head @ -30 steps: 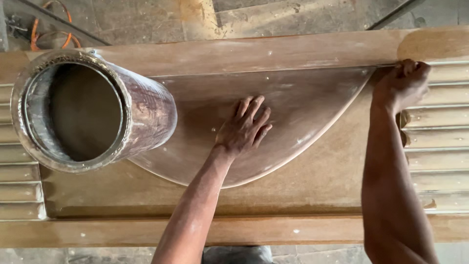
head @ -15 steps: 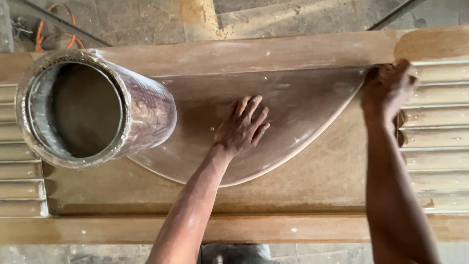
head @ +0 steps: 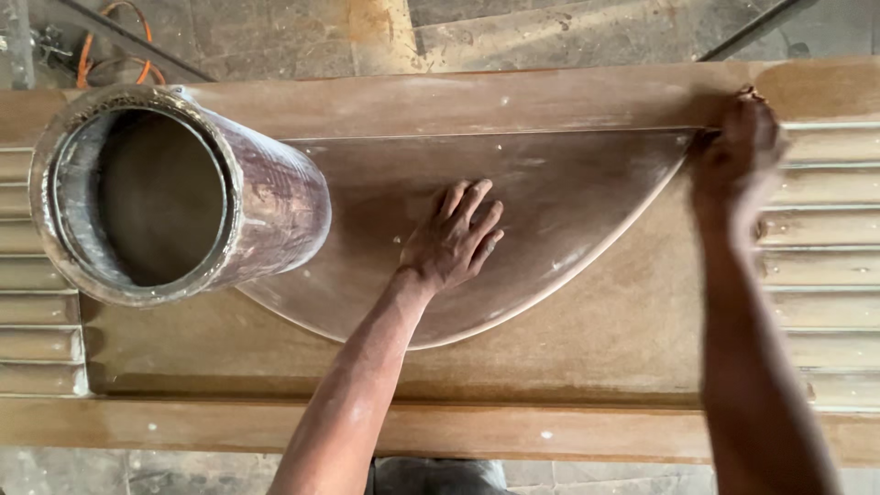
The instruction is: The person polishes the decorative panels of a wooden door using a cloth and then applies a finish to the wood surface with their hands after dipping them into a container of liquid.
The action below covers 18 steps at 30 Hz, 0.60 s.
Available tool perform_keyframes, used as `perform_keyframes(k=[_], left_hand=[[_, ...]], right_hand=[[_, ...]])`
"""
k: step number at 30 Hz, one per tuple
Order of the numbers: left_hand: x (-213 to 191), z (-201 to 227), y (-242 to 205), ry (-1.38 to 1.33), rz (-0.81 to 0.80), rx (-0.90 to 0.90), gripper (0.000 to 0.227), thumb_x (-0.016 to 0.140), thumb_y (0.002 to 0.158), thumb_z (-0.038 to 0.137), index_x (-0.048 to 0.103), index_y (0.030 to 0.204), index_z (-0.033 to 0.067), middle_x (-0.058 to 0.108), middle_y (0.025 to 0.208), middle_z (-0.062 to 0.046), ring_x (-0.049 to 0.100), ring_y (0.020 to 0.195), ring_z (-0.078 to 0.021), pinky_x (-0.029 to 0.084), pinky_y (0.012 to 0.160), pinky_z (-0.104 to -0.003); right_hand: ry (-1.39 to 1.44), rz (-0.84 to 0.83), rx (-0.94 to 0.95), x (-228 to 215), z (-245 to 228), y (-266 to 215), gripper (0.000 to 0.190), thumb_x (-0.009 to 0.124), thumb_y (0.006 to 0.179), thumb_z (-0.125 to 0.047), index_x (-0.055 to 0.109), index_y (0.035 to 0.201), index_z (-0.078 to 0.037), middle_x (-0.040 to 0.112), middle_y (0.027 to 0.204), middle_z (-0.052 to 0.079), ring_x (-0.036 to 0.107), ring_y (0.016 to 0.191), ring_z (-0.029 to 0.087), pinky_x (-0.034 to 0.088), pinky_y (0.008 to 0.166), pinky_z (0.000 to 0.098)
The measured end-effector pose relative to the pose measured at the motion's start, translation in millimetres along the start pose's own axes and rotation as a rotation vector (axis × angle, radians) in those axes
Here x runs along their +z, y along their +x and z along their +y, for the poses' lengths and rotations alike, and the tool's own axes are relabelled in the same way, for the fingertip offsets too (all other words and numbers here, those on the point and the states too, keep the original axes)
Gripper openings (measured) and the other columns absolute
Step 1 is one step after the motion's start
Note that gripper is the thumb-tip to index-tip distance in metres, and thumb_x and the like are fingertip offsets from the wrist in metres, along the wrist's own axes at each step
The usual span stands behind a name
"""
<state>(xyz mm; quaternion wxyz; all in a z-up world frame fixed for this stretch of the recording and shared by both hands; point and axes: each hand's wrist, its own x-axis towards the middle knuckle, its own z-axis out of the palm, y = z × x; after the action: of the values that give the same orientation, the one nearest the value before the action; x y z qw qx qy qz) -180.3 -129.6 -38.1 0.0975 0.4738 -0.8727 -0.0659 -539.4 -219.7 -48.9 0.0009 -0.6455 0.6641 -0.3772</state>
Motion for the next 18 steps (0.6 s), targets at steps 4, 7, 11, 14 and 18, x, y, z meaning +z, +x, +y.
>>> perform_keyframes(k=[4,7,11,14,18], left_hand=[[-1,0,0,0.015,0.006,0.008,0.045,0.052,0.105,0.043,0.063,0.135,0.0109,0.049,0.148,-0.017,0.045,0.133,-0.0375,0.039,0.113,-0.052],[0,0,0,0.026,0.018,0.016,0.044,0.052,0.105,0.042,0.063,0.134,0.0103,0.049,0.148,-0.019,0.046,0.132,-0.0375,0.039,0.113,-0.052],[2,-2,-2,-0.016,0.031,0.005,0.043,0.054,0.105,0.04,0.063,0.134,0.0096,0.049,0.148,-0.018,0.047,0.132,-0.0383,0.04,0.113,-0.053],[4,-3,1,-0.046,0.046,0.018,0.042,0.056,0.105,0.038,0.062,0.135,0.0086,0.048,0.148,-0.018,0.046,0.133,-0.0395,0.04,0.111,-0.053],[2,-2,-2,-0.052,0.058,0.018,0.04,0.056,0.105,0.035,0.063,0.135,0.0092,0.049,0.149,-0.018,0.046,0.134,-0.0391,0.041,0.11,-0.053]], right_hand=[[-0.229,-0.036,-0.358,4,-31,-26,0.066,0.049,0.076,0.017,0.059,0.138,0.0,0.063,0.136,0.018,0.062,0.122,0.034,0.056,0.097,0.0465],[-0.118,-0.229,-0.243,-13,-22,-37,0.049,0.057,0.1,0.011,0.062,0.145,-0.007,0.062,0.152,0.013,0.056,0.138,0.034,0.047,0.117,0.0483],[-0.137,-0.263,-0.042,-40,-1,-31,0.047,0.058,0.099,0.01,0.062,0.144,-0.003,0.063,0.146,0.015,0.057,0.132,0.037,0.044,0.117,0.0498],[-0.21,-0.397,-0.159,-56,5,-43,0.061,0.055,0.087,0.009,0.059,0.148,0.003,0.059,0.148,0.025,0.052,0.129,0.046,0.043,0.108,0.0516],[-0.409,-0.373,-0.2,-93,-11,-110,0.056,0.051,0.095,0.009,0.053,0.151,0.006,0.053,0.156,0.023,0.047,0.15,0.042,0.039,0.126,0.0493]])
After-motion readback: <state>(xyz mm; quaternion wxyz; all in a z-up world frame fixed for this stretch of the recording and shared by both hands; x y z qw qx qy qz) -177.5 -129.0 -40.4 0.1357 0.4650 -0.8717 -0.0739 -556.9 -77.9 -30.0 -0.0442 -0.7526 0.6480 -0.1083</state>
